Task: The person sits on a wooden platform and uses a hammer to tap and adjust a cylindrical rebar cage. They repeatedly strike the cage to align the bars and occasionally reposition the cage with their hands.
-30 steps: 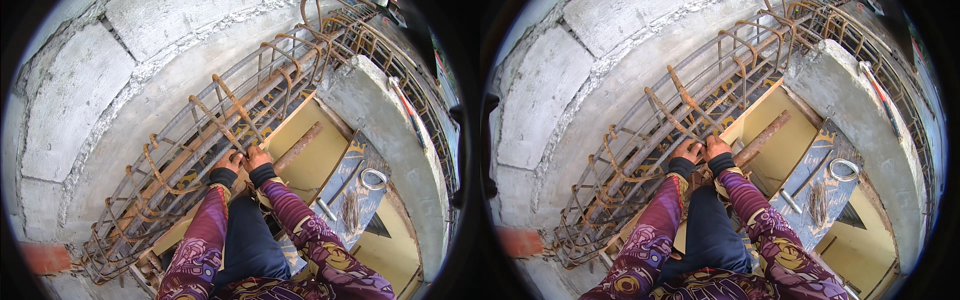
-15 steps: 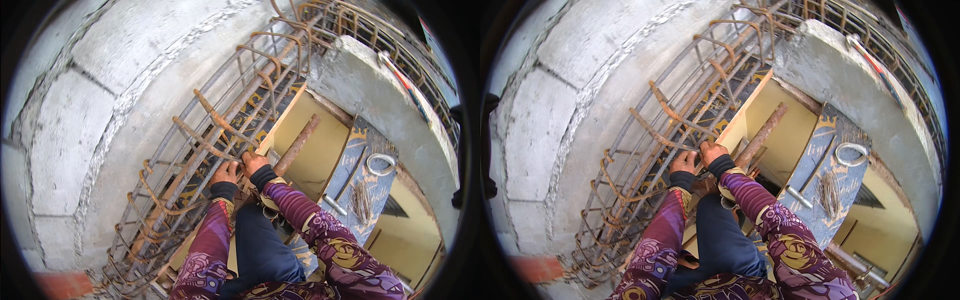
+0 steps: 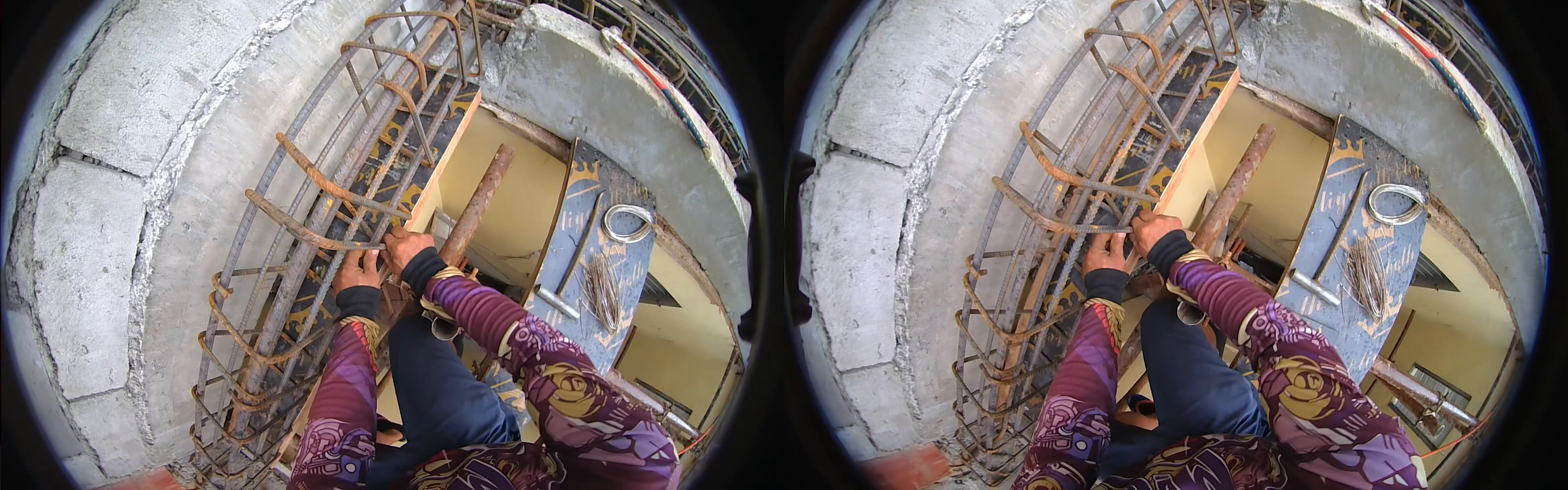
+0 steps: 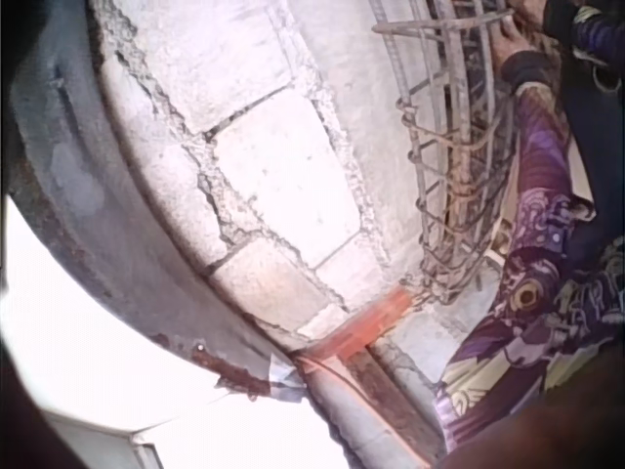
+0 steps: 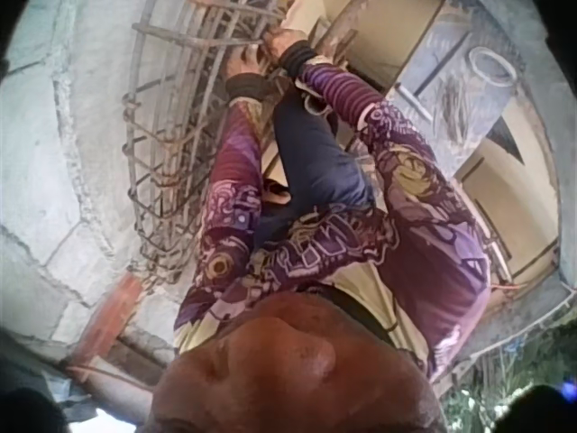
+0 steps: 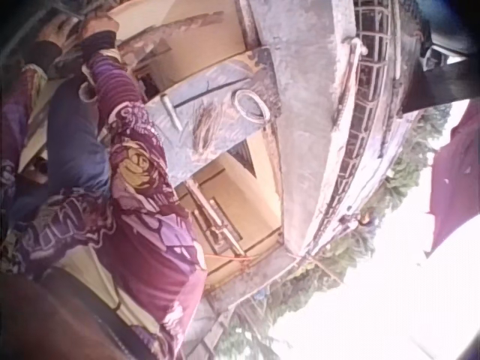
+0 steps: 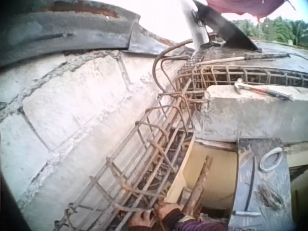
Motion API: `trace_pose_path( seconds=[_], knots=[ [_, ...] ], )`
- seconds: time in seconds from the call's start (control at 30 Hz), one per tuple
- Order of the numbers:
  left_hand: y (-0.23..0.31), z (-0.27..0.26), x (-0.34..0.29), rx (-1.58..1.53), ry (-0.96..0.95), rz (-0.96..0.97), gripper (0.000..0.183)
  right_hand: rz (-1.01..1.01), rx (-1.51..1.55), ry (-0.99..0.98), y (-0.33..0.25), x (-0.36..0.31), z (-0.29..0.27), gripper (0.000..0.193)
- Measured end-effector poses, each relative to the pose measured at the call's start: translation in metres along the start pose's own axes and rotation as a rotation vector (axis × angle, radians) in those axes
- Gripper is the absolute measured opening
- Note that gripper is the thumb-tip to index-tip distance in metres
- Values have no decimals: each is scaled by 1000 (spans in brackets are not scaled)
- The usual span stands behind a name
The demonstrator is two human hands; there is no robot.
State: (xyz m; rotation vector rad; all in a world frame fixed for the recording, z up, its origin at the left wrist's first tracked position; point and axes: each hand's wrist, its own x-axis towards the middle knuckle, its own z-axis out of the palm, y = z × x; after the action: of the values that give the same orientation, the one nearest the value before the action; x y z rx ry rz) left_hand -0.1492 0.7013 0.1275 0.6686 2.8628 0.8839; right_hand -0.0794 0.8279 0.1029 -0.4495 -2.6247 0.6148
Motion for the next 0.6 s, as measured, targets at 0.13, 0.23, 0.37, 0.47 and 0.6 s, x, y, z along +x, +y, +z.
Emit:
trace_pose_path(
  seconds=[0.13,0.23,0.37,0.47,0.6],
  knots=[
    [4,-5,1,8,-98,-78,32,-16,9,-31,-5,-8,4,19],
    [18,-16,0,-33,-124,-102,28,10,14,-25,-9,-12,4,18],
    [-26,-7,2,-106,-134,53,31,-47,22,-140,-18,-14,3,18],
    [-27,-18,-5,-154,-119,101,47,58,124,-154,-24,-18,-8,20],
    [11,-30,-8,-198,-169,-12,79,252,225,0,-24,-19,-15,24]
  ],
)
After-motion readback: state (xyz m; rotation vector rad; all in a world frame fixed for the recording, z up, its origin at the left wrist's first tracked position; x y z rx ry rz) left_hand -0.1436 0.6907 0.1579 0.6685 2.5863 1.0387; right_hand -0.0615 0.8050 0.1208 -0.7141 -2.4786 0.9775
